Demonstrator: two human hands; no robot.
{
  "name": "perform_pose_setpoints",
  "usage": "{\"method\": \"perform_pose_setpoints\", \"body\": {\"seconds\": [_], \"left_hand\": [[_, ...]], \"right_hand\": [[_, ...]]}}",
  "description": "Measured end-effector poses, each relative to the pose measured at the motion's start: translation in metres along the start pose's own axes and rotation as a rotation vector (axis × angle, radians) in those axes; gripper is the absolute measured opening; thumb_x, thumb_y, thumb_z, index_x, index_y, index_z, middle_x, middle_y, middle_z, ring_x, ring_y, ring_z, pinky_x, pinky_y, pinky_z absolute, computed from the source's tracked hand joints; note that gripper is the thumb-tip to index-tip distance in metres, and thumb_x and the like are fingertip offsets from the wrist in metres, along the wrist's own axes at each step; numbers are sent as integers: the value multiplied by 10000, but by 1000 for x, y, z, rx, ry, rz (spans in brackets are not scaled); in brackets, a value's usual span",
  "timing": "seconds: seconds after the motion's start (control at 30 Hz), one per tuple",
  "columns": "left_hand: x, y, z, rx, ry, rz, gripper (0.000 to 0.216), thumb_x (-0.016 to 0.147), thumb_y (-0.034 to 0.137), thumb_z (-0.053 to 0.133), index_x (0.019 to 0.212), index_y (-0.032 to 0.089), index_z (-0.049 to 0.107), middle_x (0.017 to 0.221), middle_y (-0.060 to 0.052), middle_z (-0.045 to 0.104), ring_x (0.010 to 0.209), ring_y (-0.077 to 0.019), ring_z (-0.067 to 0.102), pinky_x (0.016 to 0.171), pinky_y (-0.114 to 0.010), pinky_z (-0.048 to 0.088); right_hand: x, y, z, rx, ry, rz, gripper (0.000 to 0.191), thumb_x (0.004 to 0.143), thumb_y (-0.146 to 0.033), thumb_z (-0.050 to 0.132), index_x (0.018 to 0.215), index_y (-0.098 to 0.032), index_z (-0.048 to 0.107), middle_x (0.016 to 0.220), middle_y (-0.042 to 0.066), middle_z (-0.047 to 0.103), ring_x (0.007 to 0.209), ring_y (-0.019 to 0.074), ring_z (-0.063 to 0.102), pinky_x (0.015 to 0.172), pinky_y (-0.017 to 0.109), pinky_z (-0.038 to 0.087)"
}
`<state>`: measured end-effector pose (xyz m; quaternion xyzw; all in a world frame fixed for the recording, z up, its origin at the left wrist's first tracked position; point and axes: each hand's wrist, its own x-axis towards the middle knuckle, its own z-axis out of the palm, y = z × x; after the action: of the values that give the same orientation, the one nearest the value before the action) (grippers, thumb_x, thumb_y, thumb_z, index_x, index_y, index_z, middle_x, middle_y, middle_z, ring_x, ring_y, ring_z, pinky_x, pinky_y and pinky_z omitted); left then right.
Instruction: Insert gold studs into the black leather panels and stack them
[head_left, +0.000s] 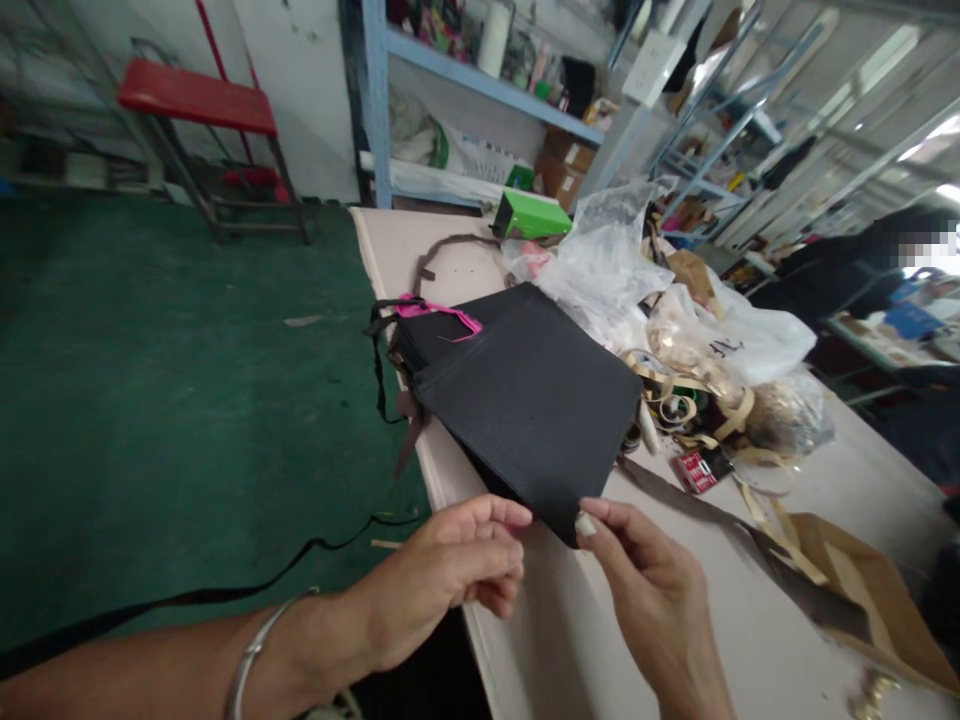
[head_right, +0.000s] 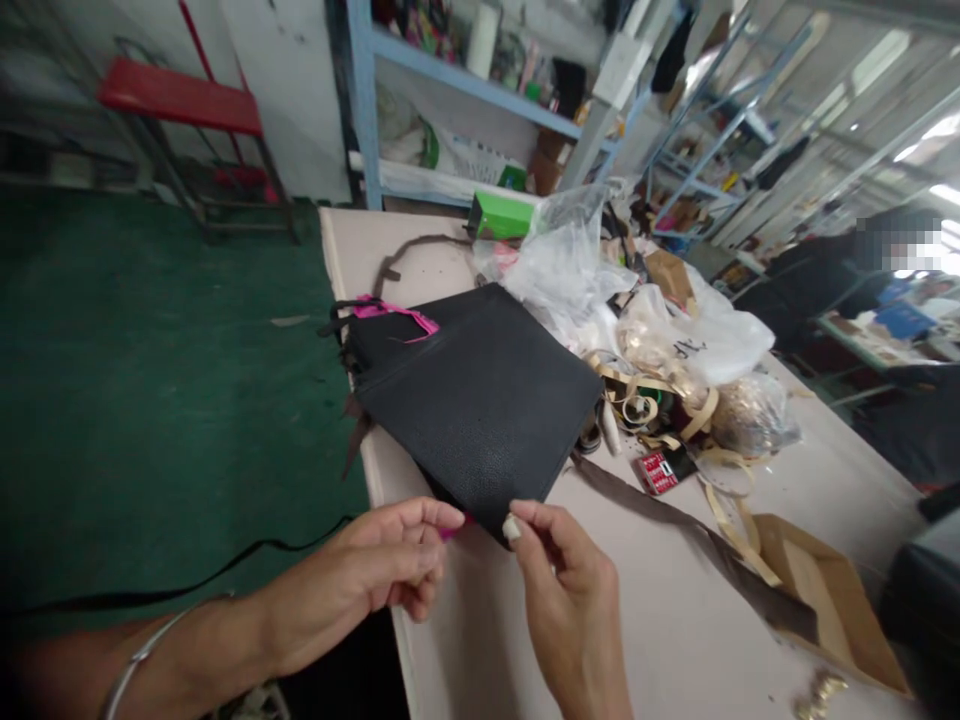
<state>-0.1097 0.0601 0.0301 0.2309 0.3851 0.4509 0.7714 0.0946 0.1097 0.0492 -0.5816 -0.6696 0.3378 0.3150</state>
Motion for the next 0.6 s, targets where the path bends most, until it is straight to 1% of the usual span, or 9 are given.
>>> {"method": "perform_pose_setpoints", "body": {"seconds": [0.07, 0.13, 0.23, 0.3, 0.4, 0.5, 0.53, 0.6], "left_hand": [[1, 5, -6, 55, 104, 44, 428, 793, 357, 688, 1137, 140, 554, 704, 51, 558, 528, -56, 465, 500, -189, 384], [3, 8, -10, 104, 191, 95, 411, 812, 388, 680, 1124, 154, 552, 700, 66, 530, 467, -33, 371, 433, -177, 285], [7, 10, -13, 136, 239, 107, 386, 822, 417, 689, 1086, 163, 567, 736, 61, 528, 443, -16, 293, 401, -182, 185], [8, 11, -13, 139, 246, 76, 396, 806, 447, 707, 1048, 161, 579, 723, 61, 526, 430, -12, 252, 391, -190, 134], [6, 10, -13, 117, 241, 73, 397, 769, 492, 719, 956, 172, 575, 583, 96, 449, 401, -24, 214, 384, -204, 107], [3, 7, -13, 112, 229, 89, 400, 750, 537, 705, 882, 187, 562, 451, 128, 316, 379, -43, 196, 387, -208, 123], [2, 6, -13, 120, 248, 82, 412, 743, 545, 706, 896, 189, 564, 446, 128, 321, 379, -46, 200, 389, -206, 131], [0, 2, -13, 129, 309, 60, 450, 728, 555, 707, 958, 193, 570, 478, 118, 386, 383, -48, 218, 389, -201, 144]], "right_hand": [[27, -9, 4, -101, 69, -107, 272, 882, -435, 627, 1001, -215, 733, 843, 36, 740, 707, 174, 655, 674, 274, 512], [54, -18, 11, -242, 121, -240, 226, 900, -388, 587, 978, -223, 720, 865, 36, 734, 728, 182, 650, 708, 293, 497], [84, -26, 22, -481, 136, -390, 221, 941, -312, 491, 981, -211, 682, 864, 58, 710, 800, 224, 646, 754, 334, 473], [92, -28, 29, -595, 116, -440, 238, 964, -279, 430, 996, -200, 652, 853, 72, 691, 830, 252, 630, 751, 355, 457], [84, -26, 35, -627, 91, -469, 237, 985, -274, 392, 1003, -202, 617, 850, 71, 673, 814, 255, 616, 739, 361, 441], [57, -18, 35, -530, 49, -433, 222, 992, -294, 405, 997, -209, 611, 858, 55, 668, 805, 231, 621, 744, 349, 441], [47, -14, 35, -478, 19, -403, 218, 990, -297, 417, 999, -212, 617, 863, 49, 671, 807, 221, 623, 745, 341, 444], [27, -6, 33, -352, -42, -333, 206, 975, -299, 458, 994, -217, 645, 878, 37, 680, 808, 198, 627, 749, 322, 455]]}}
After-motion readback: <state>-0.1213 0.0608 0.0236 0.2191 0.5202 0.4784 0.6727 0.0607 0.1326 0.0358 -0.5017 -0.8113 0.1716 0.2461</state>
